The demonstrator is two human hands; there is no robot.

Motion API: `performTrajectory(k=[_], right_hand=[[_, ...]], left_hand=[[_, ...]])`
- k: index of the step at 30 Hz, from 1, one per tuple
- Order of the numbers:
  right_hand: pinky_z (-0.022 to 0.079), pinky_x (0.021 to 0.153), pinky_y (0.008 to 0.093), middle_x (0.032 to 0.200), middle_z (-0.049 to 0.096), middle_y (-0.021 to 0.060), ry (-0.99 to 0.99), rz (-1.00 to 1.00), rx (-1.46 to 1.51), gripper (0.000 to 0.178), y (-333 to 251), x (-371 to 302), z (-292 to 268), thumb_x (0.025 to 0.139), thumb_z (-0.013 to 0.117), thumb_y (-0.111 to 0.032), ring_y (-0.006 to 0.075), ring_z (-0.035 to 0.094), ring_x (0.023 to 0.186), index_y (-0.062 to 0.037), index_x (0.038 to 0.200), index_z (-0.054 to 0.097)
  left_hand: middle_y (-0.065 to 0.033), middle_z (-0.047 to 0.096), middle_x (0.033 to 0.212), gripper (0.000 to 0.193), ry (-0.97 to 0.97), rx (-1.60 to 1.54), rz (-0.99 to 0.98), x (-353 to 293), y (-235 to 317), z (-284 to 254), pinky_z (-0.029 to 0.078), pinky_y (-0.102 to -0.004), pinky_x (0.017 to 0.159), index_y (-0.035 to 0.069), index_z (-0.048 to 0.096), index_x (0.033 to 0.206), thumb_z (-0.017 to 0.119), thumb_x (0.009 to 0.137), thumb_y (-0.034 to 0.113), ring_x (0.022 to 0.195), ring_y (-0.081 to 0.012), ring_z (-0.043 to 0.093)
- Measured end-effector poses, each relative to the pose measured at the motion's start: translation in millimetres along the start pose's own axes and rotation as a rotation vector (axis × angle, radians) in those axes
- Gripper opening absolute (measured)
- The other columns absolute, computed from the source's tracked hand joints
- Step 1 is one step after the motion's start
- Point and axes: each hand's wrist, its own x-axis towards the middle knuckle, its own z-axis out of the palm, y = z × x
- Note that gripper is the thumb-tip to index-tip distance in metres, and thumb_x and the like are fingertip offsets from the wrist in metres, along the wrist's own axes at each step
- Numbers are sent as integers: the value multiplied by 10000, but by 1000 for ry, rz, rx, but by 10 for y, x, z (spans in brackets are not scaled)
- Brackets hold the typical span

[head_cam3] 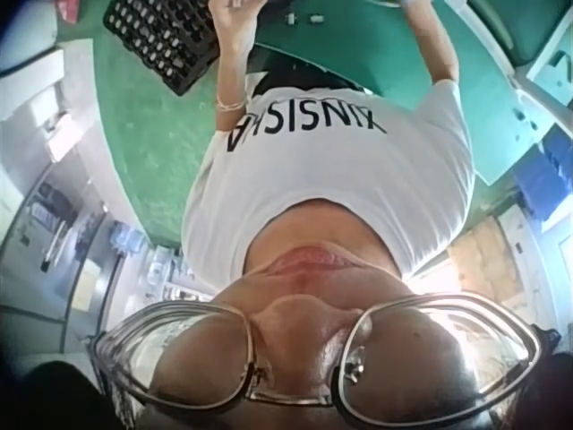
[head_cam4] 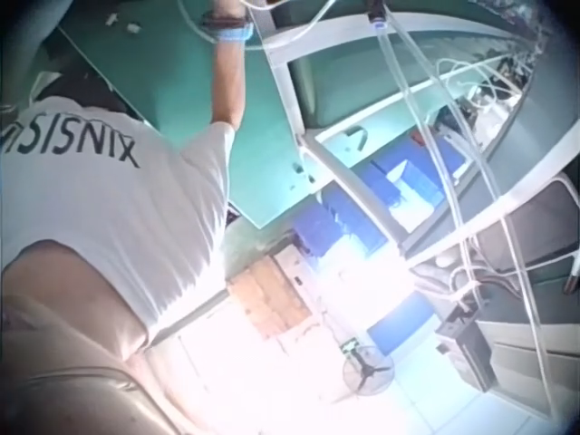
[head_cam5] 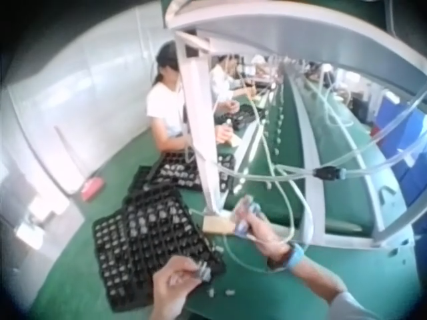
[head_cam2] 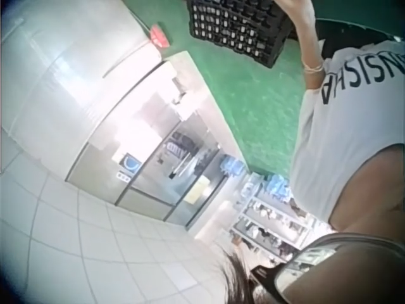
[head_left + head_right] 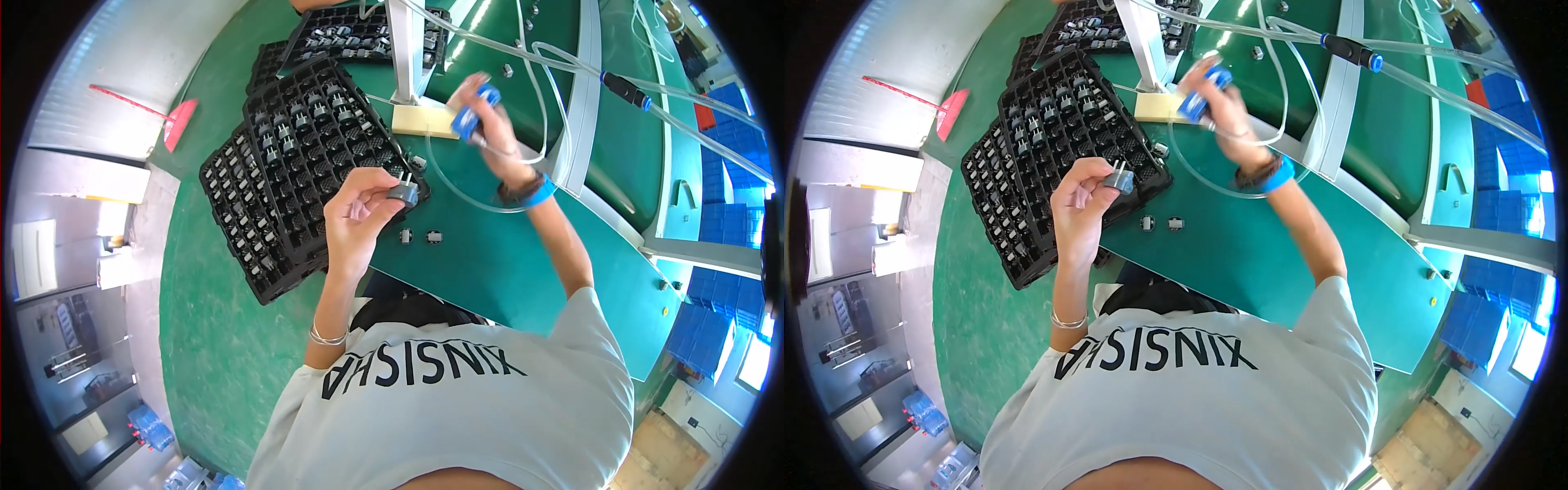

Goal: The person assembles small electronic components by hand, placing them from a component tray into an assembly fixture.

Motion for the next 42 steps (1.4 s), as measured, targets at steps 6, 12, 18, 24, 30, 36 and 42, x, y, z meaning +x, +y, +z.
performTrajectory(k=[6, 12, 18, 24, 30, 36, 42], right_hand=[[448, 750, 240, 961, 569, 49, -235, 424, 313, 390, -108, -551, 498, 831, 511, -314, 112, 559, 846, -21, 1089, 488], [468, 737, 241, 963, 569, 57, -229, 387, 179, 383, -228, -748, 607, 857, 496, -301, 110, 566, 854, -18, 1114, 479], [459, 723, 245, 939, 563, 30, -89, 103, 119, 354, 57, -358, 339, 850, 544, -229, 109, 558, 840, -18, 1121, 460], [454, 654, 267, 835, 573, 103, -17, -360, -670, 347, 461, 235, -131, 771, 615, -137, 175, 569, 728, -17, 1058, 460], [463, 657, 413, 875, 582, 217, 67, -502, -1051, 439, 514, 231, 21, 749, 641, -219, 394, 569, 779, -46, 1103, 447], [458, 712, 386, 1007, 551, 180, -33, -515, -974, 619, 469, 215, 4, 681, 729, -241, 364, 564, 852, -46, 1161, 391], [465, 676, 379, 947, 499, 149, 15, -609, -1017, 578, 453, 226, -3, 669, 730, -245, 355, 557, 776, -59, 1118, 418]], left_hand=[[-60, 524, 945, 252, -69, 22, -18, 32, 19, 74, 465, -260, 796, -33, 563, 930, 591, 707, -147, 861, -146, 569], [-71, 530, 953, 292, -23, 109, 63, -35, -30, 88, 463, -261, 794, -31, 561, 956, 615, 690, -141, 871, -150, 559], [-56, 557, 964, 346, 155, 514, 88, 162, -12, -132, 458, -249, 772, 21, 562, 1015, 655, 693, -67, 871, -144, 554], [-87, 570, 956, 215, 183, 1406, 211, 594, -69, -1240, 423, -332, 797, 68, 575, 972, 581, 761, 26, 872, -257, 539], [-96, 547, 880, 166, 57, 1610, 142, 761, -214, -1512, 425, -355, 762, 49, 565, 894, 597, 734, 20, 845, -288, 524], [-111, 549, 871, 165, 74, 1580, 99, 825, -232, -1608, 434, -345, 742, 46, 557, 898, 597, 741, 15, 831, -269, 543], [-68, 570, 1022, 157, 178, 572, -162, 700, 22, -1345, 452, -257, 776, 45, 512, 1018, 515, 866, 86, 905, -146, 557]])
